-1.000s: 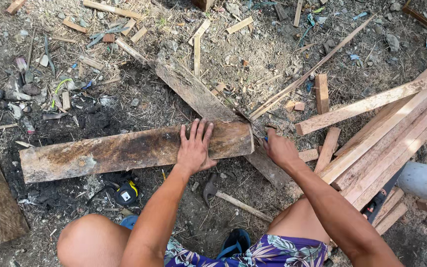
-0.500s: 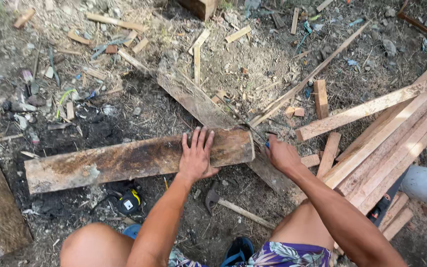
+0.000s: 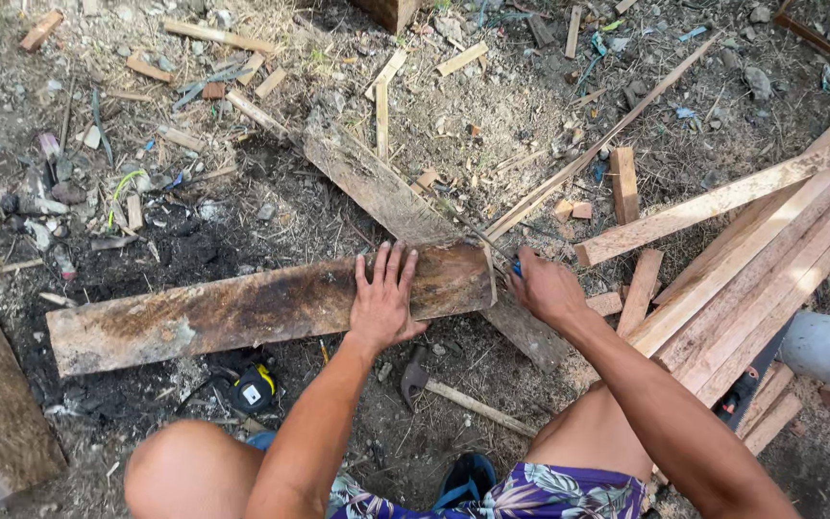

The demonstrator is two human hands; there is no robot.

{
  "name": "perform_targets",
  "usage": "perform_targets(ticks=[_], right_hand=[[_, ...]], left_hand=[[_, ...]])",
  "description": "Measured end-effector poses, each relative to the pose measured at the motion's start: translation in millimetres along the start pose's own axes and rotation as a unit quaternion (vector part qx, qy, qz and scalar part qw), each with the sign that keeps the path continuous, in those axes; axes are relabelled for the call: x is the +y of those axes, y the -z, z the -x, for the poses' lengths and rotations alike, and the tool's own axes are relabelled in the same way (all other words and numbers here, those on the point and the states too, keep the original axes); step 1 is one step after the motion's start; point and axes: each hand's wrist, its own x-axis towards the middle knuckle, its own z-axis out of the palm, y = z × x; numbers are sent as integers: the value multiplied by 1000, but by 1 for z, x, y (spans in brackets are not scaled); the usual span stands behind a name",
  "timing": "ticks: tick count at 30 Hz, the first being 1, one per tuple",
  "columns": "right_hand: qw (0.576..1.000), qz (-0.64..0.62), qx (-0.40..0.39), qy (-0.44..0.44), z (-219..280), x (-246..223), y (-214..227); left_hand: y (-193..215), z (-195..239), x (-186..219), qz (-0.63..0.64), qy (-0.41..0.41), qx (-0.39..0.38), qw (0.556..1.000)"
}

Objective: The person measures a wooden beam with a tape measure and marks it with a pencil, then uses a hand saw to cut the beam. The person repeats the measuring and sawing process on another piece of wood.

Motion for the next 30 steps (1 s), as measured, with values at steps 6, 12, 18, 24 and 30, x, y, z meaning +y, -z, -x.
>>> perform_targets(ticks=[6,12,18,24,30], right_hand=[[885,-200,330,262,8,5,-18],[999,45,7,-24,-8,15,-17],[950,-267,132,-94,32,-27,-18],[911,-297,265,-108,11,-86,-45],[919,-58,389,-7,15,-90,-90]], left_hand=[[-1,-1,-3,12,-4,-5,1000],[6,-7,-5,5,-6,38,999],[9,9,8,-12,4,25,1000],[32,1,-43,125,-53,-75,988],[22,-19,-193,324,11,-313,893]])
